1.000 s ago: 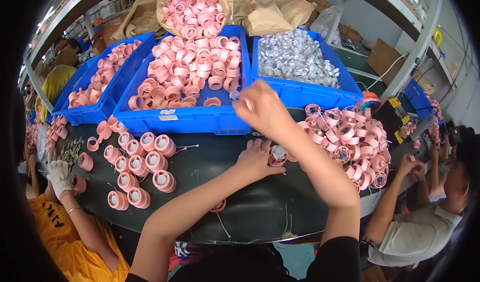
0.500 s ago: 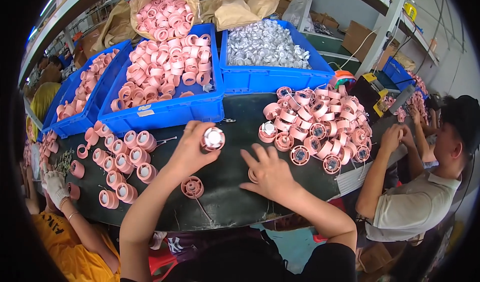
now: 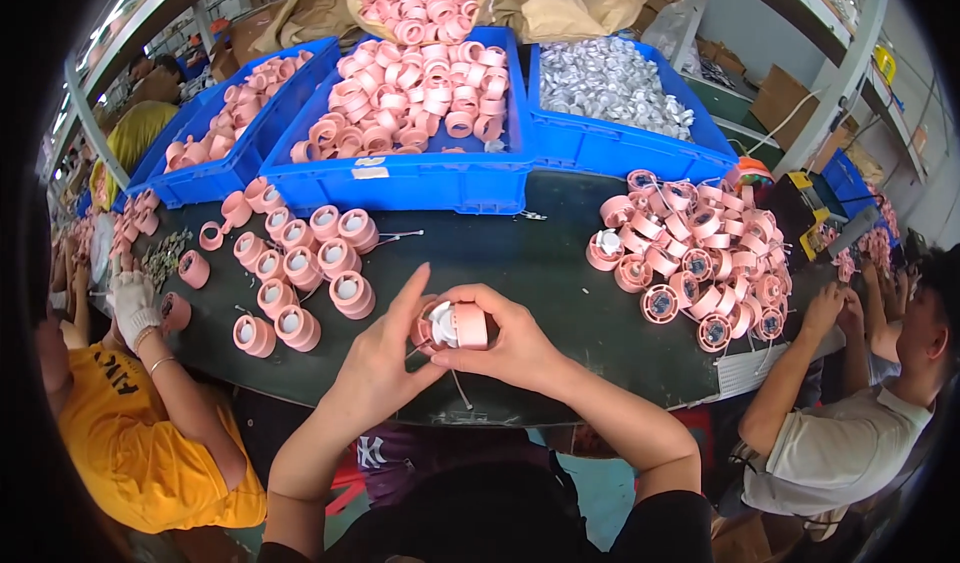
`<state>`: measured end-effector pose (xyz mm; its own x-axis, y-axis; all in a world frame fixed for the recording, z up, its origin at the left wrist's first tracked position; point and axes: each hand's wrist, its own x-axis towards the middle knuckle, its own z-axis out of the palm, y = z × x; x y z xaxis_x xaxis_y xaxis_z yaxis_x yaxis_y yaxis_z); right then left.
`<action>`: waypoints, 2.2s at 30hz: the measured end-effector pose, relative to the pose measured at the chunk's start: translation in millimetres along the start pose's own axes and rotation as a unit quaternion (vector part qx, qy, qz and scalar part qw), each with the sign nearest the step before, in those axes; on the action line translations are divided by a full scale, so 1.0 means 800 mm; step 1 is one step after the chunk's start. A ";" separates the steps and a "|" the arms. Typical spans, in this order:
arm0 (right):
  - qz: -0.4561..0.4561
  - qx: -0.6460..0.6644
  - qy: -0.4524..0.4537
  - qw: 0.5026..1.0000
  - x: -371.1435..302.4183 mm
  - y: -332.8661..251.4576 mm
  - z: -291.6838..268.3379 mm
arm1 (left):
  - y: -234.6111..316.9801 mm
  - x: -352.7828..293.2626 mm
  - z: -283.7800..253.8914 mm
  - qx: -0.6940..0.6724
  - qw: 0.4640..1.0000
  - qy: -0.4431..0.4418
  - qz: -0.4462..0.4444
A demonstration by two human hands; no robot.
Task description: The person assembles small plastic electronic components by hand, taking electronic parts from blue bins and fitting them into plastic housings on a factory production line.
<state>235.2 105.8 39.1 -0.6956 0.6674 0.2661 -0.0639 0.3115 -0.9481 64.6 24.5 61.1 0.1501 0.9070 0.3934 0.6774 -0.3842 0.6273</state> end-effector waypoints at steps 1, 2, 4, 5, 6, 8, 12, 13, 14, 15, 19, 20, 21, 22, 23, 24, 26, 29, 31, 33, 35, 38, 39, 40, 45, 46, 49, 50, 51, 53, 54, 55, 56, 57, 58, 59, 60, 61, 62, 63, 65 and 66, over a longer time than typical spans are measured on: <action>0.023 0.008 -0.011 1.000 0.001 -0.001 0.003 | 0.001 -0.006 -0.004 0.004 1.000 -0.024 0.005; 0.023 0.017 -0.012 1.000 -0.001 0.003 0.003 | 0.013 -0.005 -0.021 -0.084 0.991 -0.087 -0.053; -0.002 0.026 -0.015 1.000 -0.007 0.006 0.005 | 0.010 -0.014 -0.044 -0.275 0.948 -0.139 -0.080; 0.021 0.083 -0.020 0.996 -0.009 0.002 0.006 | -0.005 -0.022 -0.047 -0.419 0.892 -0.126 -0.111; 0.045 0.140 -0.023 0.989 -0.011 -0.003 0.007 | -0.021 -0.029 -0.047 -0.554 0.814 -0.110 -0.137; 0.089 0.186 -0.021 0.978 -0.010 -0.007 0.014 | -0.054 -0.035 -0.032 -0.519 0.850 -0.070 -0.060; 0.110 0.146 -0.025 0.983 -0.005 -0.006 0.048 | -0.027 -0.043 0.033 -0.421 0.906 0.053 0.011; 0.157 0.174 -0.034 0.972 -0.007 -0.014 0.054 | -0.025 -0.045 0.046 -0.415 0.900 0.133 -0.015; 0.204 0.200 -0.041 0.957 -0.006 -0.018 0.057 | -0.028 -0.045 0.060 -0.407 0.888 0.212 -0.039; 0.254 0.212 -0.063 0.941 -0.002 -0.021 0.055 | -0.026 -0.044 0.066 -0.449 0.851 0.268 -0.054; 0.286 0.319 -0.064 0.901 -0.001 -0.030 0.043 | -0.033 -0.050 0.050 -0.504 0.800 0.310 -0.101; 0.264 0.335 -0.051 0.903 -0.001 -0.028 0.042 | -0.038 -0.056 0.046 -0.508 0.796 0.314 -0.101; 0.242 0.352 -0.038 0.904 -0.001 -0.025 0.040 | -0.037 -0.057 0.040 -0.505 0.800 0.310 -0.093; 0.216 0.368 -0.044 0.904 0.000 -0.017 0.039 | -0.039 -0.059 0.040 -0.505 0.800 0.312 -0.092; 0.216 0.367 -0.046 0.904 -0.001 -0.017 0.039 | -0.042 -0.062 0.043 -0.459 0.834 0.296 -0.080; 0.203 0.369 -0.042 0.906 0.001 -0.021 0.039 | -0.043 -0.064 0.044 -0.411 0.865 0.280 -0.068; 0.193 0.372 -0.044 0.907 0.004 -0.026 0.040 | -0.033 -0.062 0.046 -0.438 0.850 0.288 -0.060; 0.200 0.312 -0.054 0.927 0.005 -0.034 0.033 | -0.031 -0.064 0.044 -0.460 0.826 0.317 -0.082; 0.196 0.201 -0.066 0.957 0.000 -0.026 0.033 | -0.032 -0.066 0.042 -0.462 0.827 0.310 -0.078; 0.077 0.101 -0.049 0.991 -0.001 -0.019 0.040 | -0.029 -0.065 0.042 -0.457 0.834 0.301 -0.075; 0.081 0.106 -0.021 0.991 -0.001 -0.026 0.048 | -0.026 -0.066 0.044 -0.456 0.834 0.302 -0.073; 0.143 0.118 -0.048 0.981 0.005 -0.040 0.049 | -0.031 -0.070 0.047 -0.461 0.835 0.296 -0.048; 0.140 0.091 -0.043 0.985 0.006 -0.040 0.055 | -0.031 -0.071 0.047 -0.452 0.840 0.299 -0.043; 0.141 0.092 -0.042 0.985 0.006 -0.040 0.058 | -0.031 -0.072 0.047 -0.444 0.843 0.301 -0.038; 0.135 0.001 -0.031 0.990 0.008 -0.037 0.074 | -0.025 -0.067 0.053 -0.409 0.852 0.324 -0.032; 0.119 -0.018 -0.036 0.992 0.007 -0.032 0.076 | -0.025 -0.067 0.053 -0.397 0.852 0.337 -0.046; 0.021 -0.003 -0.028 0.999 0.006 -0.011 0.079 | -0.026 -0.070 0.052 -0.388 0.860 0.325 -0.064; 0.020 -0.001 -0.031 0.999 0.006 -0.013 0.079 | -0.026 -0.071 0.051 -0.386 0.860 0.327 -0.065; -0.052 -0.033 -0.020 0.998 0.007 -0.018 0.080 | -0.025 -0.071 0.050 -0.402 0.853 0.326 -0.067; -0.124 -0.064 -0.010 0.990 0.009 -0.021 0.080 | -0.026 -0.072 0.048 -0.418 0.845 0.326 -0.069; -0.100 -0.059 -0.030 0.993 0.007 -0.021 0.077 | -0.026 -0.072 0.048 -0.434 0.838 0.324 -0.069; -0.075 -0.056 -0.049 0.994 0.005 -0.021 0.075 | -0.026 -0.072 0.049 -0.451 0.829 0.322 -0.069; -0.075 -0.056 -0.049 0.994 0.005 -0.020 0.075 | -0.026 -0.072 0.049 -0.451 0.829 0.322 -0.069; -0.073 -0.045 -0.044 0.995 0.005 -0.019 0.076 | -0.027 -0.072 0.050 -0.460 0.825 0.321 -0.068; -0.071 -0.034 -0.038 0.996 0.004 -0.018 0.076 | -0.028 -0.071 0.050 -0.469 0.820 0.320 -0.065; -0.071 -0.035 -0.037 0.996 0.004 -0.017 0.076 | -0.029 -0.072 0.051 -0.469 0.820 0.320 -0.065; -0.084 -0.032 -0.034 0.995 0.003 -0.016 0.077 | -0.030 -0.073 0.051 -0.463 0.830 0.309 -0.038; -0.098 -0.030 -0.032 0.994 0.003 -0.015 0.077 | -0.032 -0.075 0.052 -0.455 0.839 0.299 -0.011; -0.112 -0.043 -0.028 0.992 0.001 -0.017 0.079 | -0.032 -0.077 0.054 -0.454 0.839 0.300 -0.010; -0.125 -0.056 -0.023 0.990 -0.002 -0.020 0.080 | -0.033 -0.080 0.057 -0.446 0.838 0.314 0.001; -0.135 -0.064 -0.025 0.988 -0.006 -0.025 0.081 | -0.033 -0.084 0.062 -0.434 0.837 0.333 0.024; -0.141 -0.069 -0.028 0.987 -0.006 -0.027 0.081 | -0.034 -0.084 0.062 -0.434 0.837 0.333 0.025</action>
<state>193.6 51.7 46.7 -0.7031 0.5039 0.5017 -0.1648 0.5709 -0.8043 71.9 -17.2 -15.6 -0.4674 0.7004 0.5394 -0.1389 -0.6608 0.7376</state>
